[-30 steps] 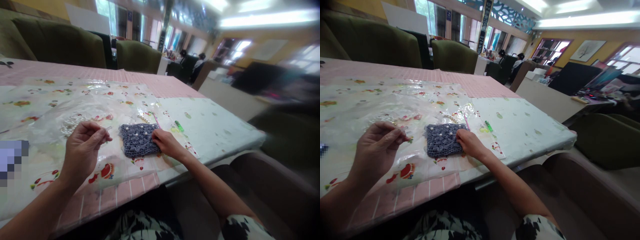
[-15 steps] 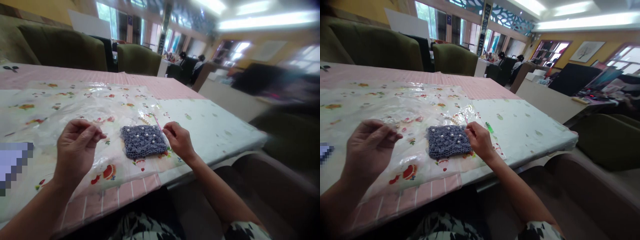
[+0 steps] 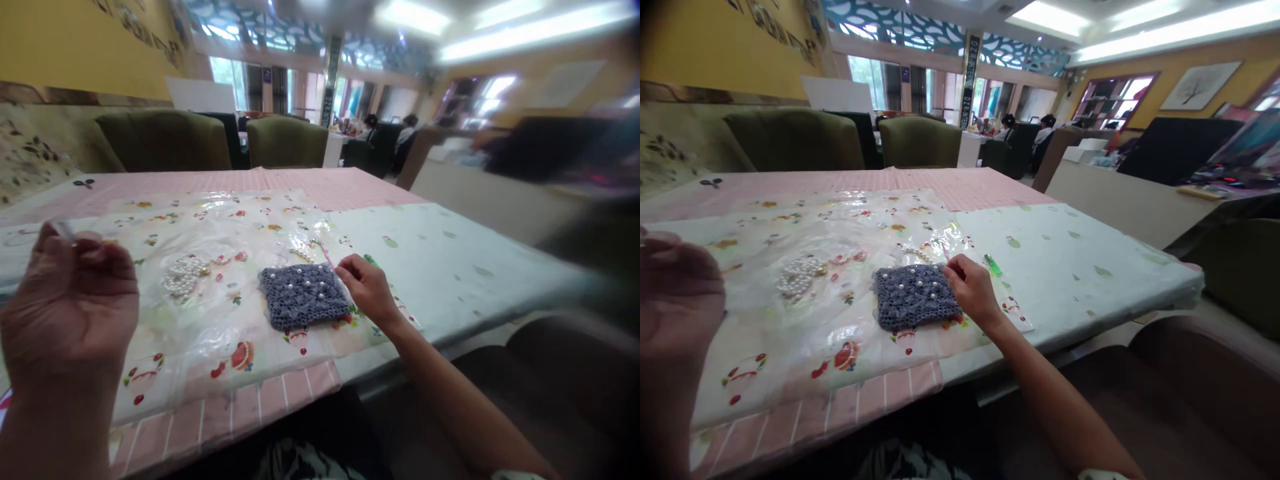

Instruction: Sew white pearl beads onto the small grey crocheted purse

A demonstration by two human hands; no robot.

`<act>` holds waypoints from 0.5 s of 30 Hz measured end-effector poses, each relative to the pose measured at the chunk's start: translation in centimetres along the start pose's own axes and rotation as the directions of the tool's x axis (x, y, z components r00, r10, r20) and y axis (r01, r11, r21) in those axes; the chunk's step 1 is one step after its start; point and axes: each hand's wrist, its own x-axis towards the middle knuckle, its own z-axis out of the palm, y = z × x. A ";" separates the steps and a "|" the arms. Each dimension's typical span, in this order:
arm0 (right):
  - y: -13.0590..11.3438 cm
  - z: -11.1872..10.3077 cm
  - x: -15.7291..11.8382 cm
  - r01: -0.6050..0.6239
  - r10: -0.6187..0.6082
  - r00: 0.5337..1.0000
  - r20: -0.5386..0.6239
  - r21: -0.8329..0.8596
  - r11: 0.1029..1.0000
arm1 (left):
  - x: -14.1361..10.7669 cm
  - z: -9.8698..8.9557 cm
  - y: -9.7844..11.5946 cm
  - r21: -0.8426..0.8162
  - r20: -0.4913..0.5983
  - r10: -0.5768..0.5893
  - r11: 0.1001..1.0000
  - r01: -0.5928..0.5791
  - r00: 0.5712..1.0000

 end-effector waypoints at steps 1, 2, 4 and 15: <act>-0.5 0.4 0.1 -0.002 0.001 1.000 0.022 0.032 0.999 | 0.0 0.5 0.4 -0.075 -0.019 0.035 0.997 -0.037 0.999; -1.0 0.8 0.3 0.006 -0.008 0.999 0.047 0.054 0.999 | 0.1 1.0 0.6 -0.102 -0.036 0.044 0.994 -0.047 0.998; -2.1 1.5 0.7 0.056 -0.061 0.994 0.086 0.057 0.997 | 0.1 1.9 0.7 -0.096 -0.086 0.046 0.994 -0.054 0.995; 4.7 -3.5 5.5 -0.313 0.336 0.935 -0.111 -0.702 0.640 | -1.6 1.8 -6.5 0.005 0.042 -0.252 0.968 0.252 0.967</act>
